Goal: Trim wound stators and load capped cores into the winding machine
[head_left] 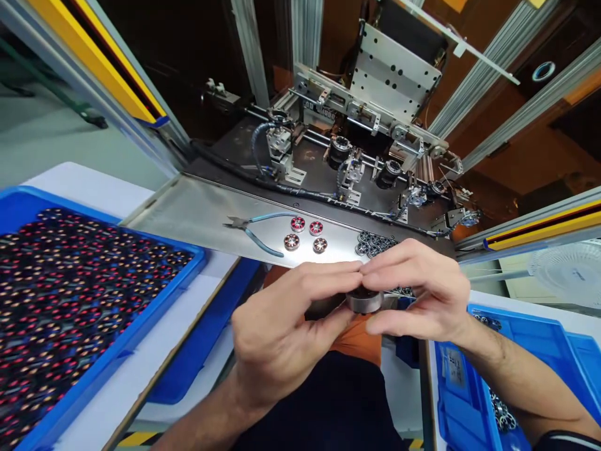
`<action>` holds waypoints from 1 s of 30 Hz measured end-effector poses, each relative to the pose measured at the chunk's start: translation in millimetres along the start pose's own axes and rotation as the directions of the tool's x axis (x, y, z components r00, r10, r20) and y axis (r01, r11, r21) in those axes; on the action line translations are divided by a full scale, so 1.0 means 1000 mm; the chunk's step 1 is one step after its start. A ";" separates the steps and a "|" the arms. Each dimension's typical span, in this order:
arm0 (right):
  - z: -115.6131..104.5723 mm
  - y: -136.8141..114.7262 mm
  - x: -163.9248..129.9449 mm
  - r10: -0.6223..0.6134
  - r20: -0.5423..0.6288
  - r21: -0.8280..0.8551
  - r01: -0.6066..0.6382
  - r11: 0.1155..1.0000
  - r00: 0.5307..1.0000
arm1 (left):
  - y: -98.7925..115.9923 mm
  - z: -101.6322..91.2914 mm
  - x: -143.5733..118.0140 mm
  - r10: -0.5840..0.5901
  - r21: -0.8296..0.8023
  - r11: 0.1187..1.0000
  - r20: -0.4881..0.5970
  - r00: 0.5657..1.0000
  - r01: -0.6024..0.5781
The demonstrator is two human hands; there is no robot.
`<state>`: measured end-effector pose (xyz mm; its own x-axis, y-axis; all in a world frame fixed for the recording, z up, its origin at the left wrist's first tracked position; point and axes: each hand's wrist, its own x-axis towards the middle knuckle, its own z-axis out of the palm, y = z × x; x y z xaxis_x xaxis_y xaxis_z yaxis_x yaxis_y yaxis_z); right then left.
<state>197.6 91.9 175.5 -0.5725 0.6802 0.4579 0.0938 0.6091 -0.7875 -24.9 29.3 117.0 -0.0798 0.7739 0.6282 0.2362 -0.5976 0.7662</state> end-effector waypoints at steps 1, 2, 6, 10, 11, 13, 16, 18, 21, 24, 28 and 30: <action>-0.001 -0.001 -0.001 0.003 0.008 -0.015 -0.003 1.000 1.000 | 0.002 -0.001 -0.001 0.030 0.040 0.999 0.028 0.999 -0.031; -0.002 -0.002 -0.002 0.020 0.014 -0.029 -0.020 0.999 1.000 | 0.003 -0.001 -0.002 0.047 0.065 0.997 0.055 0.997 -0.051; -0.006 -0.004 -0.004 0.111 -0.014 -0.031 -0.111 0.993 0.994 | 0.008 0.005 -0.002 0.005 0.037 0.999 0.079 0.997 -0.008; 0.002 0.004 -0.008 0.166 -0.110 0.076 -0.158 0.985 0.980 | 0.009 0.010 -0.002 -0.093 -0.075 0.993 0.023 0.995 0.094; 0.005 0.006 -0.009 0.208 -0.121 0.147 -0.189 0.971 0.971 | 0.008 0.010 -0.002 -0.118 -0.088 0.989 0.015 0.993 0.119; 0.011 0.012 -0.010 0.309 -0.079 0.335 -0.267 0.904 0.948 | 0.005 0.007 -0.004 -0.143 -0.085 0.986 -0.007 0.990 0.142; 0.017 0.017 -0.008 0.422 0.102 0.552 -0.404 0.729 0.901 | -0.001 0.002 -0.007 -0.119 -0.048 0.992 -0.071 0.990 0.116; 0.019 0.018 -0.004 0.479 0.220 0.619 -0.501 0.604 0.850 | -0.006 0.000 -0.011 -0.108 -0.079 0.992 -0.107 0.988 0.100; 0.023 0.020 0.006 0.518 0.343 0.722 -0.573 0.388 0.783 | -0.020 0.001 -0.030 -0.067 -0.136 0.990 -0.188 0.980 0.041; 0.025 0.023 0.016 0.550 0.366 0.779 -0.570 0.260 0.751 | -0.058 0.000 -0.075 0.077 -0.035 0.996 -0.099 0.992 -0.081; 0.022 0.034 0.026 0.598 0.337 0.769 -0.579 0.271 0.728 | -0.160 -0.006 -0.151 -0.196 0.277 0.957 0.381 0.904 0.091; 0.019 0.041 0.031 0.588 0.340 0.761 -0.582 0.287 0.734 | -0.216 -0.010 -0.176 -0.507 0.500 0.823 0.432 0.746 0.269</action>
<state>167.9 130.2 149.6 -0.6418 0.7190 -0.2669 -0.2595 -0.5311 -0.8066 -72.0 20.0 -157.9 0.2395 0.9706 0.0219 0.6570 -0.1787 0.7324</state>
